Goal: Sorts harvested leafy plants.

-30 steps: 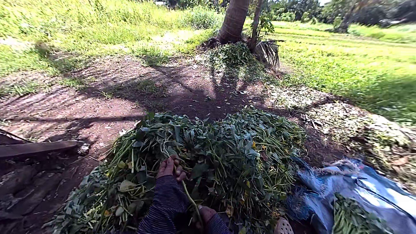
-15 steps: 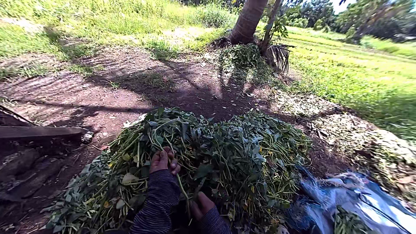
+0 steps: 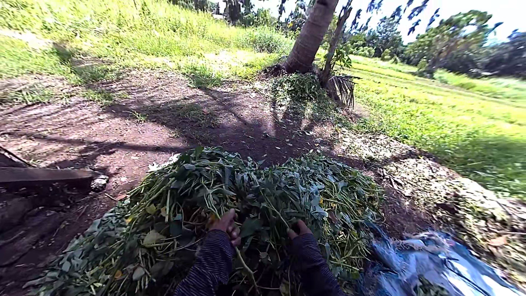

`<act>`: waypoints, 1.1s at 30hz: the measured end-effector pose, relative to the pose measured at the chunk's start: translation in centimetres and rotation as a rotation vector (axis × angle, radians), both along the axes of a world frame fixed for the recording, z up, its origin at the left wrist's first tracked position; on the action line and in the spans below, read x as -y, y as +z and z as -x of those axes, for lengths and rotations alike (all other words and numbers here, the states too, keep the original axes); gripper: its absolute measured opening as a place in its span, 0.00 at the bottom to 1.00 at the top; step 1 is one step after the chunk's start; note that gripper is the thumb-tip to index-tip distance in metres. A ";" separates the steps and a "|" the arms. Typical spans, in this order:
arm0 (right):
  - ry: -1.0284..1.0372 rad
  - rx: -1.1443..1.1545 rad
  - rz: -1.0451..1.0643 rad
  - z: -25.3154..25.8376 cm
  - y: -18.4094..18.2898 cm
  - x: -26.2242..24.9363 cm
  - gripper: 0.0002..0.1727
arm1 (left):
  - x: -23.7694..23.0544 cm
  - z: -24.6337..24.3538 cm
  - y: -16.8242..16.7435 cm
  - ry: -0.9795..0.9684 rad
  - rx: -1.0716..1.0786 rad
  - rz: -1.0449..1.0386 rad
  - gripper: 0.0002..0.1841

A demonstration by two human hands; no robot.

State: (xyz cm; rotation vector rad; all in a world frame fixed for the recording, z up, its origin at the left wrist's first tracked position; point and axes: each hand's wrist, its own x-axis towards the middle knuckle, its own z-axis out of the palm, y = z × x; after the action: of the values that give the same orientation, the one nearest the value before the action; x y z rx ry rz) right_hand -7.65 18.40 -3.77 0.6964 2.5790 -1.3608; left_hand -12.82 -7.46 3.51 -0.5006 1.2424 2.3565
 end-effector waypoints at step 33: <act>0.389 0.415 0.007 -8.7 1.7 11.3 0.24 | -2.6 -3.4 -5.9 -0.242 -0.157 0.832 0.17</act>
State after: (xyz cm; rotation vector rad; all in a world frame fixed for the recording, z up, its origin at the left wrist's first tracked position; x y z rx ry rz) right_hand 1.04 7.06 -2.07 0.3919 2.2252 -0.9833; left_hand -9.43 -4.88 -2.34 -0.3730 2.2084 1.6241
